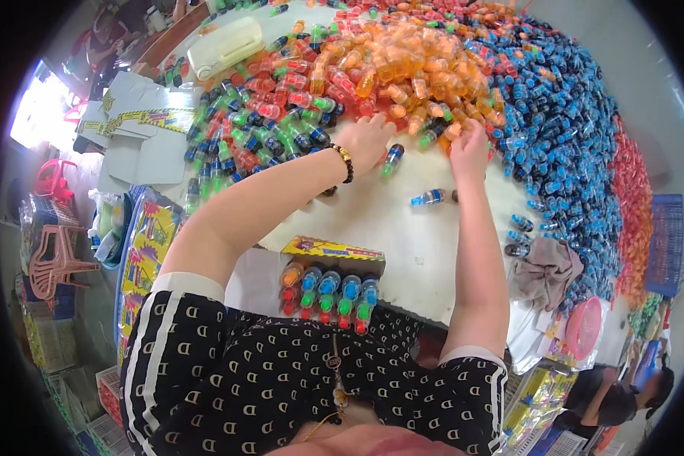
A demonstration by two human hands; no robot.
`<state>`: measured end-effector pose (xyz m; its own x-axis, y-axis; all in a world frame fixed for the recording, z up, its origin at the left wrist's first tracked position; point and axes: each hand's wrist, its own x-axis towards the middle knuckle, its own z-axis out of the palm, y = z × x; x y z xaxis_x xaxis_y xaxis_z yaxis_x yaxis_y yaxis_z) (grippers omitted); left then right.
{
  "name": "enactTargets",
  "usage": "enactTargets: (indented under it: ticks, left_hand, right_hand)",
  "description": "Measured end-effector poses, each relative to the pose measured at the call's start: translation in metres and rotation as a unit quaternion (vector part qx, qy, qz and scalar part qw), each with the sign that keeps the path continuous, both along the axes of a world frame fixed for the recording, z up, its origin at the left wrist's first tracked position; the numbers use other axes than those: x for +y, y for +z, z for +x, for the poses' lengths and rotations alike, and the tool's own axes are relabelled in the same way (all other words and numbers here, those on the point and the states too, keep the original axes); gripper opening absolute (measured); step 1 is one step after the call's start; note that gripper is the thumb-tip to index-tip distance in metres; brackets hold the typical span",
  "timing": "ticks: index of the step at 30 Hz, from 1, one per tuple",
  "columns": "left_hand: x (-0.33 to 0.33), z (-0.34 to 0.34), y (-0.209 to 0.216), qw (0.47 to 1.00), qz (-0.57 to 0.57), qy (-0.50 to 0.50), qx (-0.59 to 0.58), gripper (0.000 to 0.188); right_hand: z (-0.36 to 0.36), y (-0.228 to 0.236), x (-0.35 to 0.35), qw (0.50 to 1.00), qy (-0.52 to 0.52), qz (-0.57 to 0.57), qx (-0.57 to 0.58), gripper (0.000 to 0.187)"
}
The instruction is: Packaging small colorful plastic bottles into boxes and then into plastic bags at a workstation.
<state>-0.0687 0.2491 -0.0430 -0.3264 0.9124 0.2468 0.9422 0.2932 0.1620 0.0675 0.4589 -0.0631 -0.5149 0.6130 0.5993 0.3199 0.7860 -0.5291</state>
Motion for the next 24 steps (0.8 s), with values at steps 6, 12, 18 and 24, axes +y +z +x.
enactTargets:
  ticks: [6, 12, 18, 24]
  left_hand:
    - [0.051, 0.006, -0.004, 0.991, -0.095, -0.083, -0.054, 0.057]
    - [0.087, 0.001, -0.041, 0.994, -0.092, -0.050, -0.002, 0.054]
    - [0.076, -0.007, -0.002, 0.948, 0.166, 0.035, -0.269, 0.019]
    - [0.045, -0.051, 0.013, 0.908, 0.252, 0.138, -0.304, 0.030]
  right_hand:
    - [-0.010, 0.017, 0.019, 0.953, -0.106, 0.032, -0.283, 0.044]
    - [-0.020, 0.020, 0.027, 0.935, -0.076, 0.047, -0.342, 0.034]
    - [-0.009, 0.038, 0.025, 0.999, -0.019, -0.044, -0.020, 0.027]
    - [-0.019, 0.030, 0.007, 0.992, 0.067, -0.042, -0.094, 0.022]
